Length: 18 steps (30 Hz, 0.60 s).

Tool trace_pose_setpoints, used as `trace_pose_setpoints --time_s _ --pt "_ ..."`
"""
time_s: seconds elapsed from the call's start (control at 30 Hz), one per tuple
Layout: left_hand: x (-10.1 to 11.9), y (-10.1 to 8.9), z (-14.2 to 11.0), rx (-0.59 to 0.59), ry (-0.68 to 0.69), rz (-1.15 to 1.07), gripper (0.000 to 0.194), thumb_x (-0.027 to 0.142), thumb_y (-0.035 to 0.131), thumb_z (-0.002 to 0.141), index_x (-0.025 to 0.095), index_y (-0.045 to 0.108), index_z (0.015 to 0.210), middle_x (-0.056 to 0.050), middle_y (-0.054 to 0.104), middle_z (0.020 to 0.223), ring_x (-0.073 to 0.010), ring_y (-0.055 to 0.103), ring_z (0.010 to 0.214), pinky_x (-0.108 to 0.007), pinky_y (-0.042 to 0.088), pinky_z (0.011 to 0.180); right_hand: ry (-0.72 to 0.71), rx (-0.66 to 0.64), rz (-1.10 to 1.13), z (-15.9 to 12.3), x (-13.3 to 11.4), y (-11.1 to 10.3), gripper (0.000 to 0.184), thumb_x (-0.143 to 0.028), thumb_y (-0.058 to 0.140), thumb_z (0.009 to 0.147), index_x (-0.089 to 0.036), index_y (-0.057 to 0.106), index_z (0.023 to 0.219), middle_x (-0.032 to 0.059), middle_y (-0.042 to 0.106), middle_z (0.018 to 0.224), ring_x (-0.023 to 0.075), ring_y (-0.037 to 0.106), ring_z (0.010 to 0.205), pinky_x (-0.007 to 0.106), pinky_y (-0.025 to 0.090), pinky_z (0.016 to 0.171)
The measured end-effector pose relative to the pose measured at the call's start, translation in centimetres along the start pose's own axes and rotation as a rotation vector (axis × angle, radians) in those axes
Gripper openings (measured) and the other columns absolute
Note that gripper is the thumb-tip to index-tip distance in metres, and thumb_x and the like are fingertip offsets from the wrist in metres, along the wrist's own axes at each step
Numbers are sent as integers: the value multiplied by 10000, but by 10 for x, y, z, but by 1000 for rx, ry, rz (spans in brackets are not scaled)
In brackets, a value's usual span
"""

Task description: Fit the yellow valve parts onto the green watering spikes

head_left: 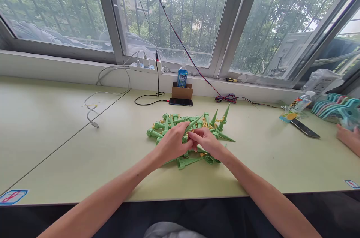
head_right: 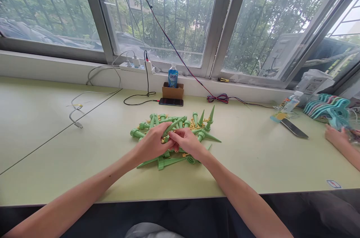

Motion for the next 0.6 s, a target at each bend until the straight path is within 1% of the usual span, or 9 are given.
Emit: trace_pose_setpoints --time_s 0.1,0.2,0.27,0.33,0.47,0.6 --pt "-1 1 0 -21 1 28 349 213 585 820 191 583 1168 -111 688 1100 -275 675 998 -368 543 760 -50 64 -153 -2 -5 2 479 -528 572 928 -169 581 611 8 587 549 118 523 498 246 397 505" --pt "-2 1 0 -59 -2 35 322 203 580 815 192 580 1137 -121 682 1103 -279 679 970 -367 540 722 -109 113 -297 -4 -9 3 474 -476 549 938 -183 510 567 -8 529 502 106 450 469 243 323 468" --pt "-1 1 0 -74 -6 46 293 208 578 820 193 582 1113 -124 682 1089 -282 683 953 -371 538 715 -145 132 -364 -5 -9 4 466 -449 539 940 -192 456 560 -20 491 494 100 407 466 246 281 462" --pt "-1 1 -1 -78 -9 60 264 222 577 830 195 586 1092 -123 684 1069 -284 686 941 -378 536 724 -164 145 -405 -6 -9 4 458 -433 534 940 -196 423 563 -29 459 492 99 387 469 250 263 468" --pt "-1 1 0 -72 -8 69 263 223 581 831 192 589 1092 -127 688 1062 -286 689 929 -390 533 739 -161 150 -400 -6 -10 4 454 -431 543 932 -197 423 562 -29 460 491 102 396 471 252 264 471" --pt "-1 0 0 -62 -11 64 290 224 599 818 193 585 1107 -121 692 1083 -284 688 941 -383 537 734 -116 118 -301 -5 -11 4 466 -457 556 927 -189 480 554 -15 510 502 108 445 475 247 313 473"
Point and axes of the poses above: each hand's wrist, its own z-axis towards the middle knuckle, its own y-axis out of the palm, x = y × z, the point moved 2 cm from there along z, towards the middle knuckle
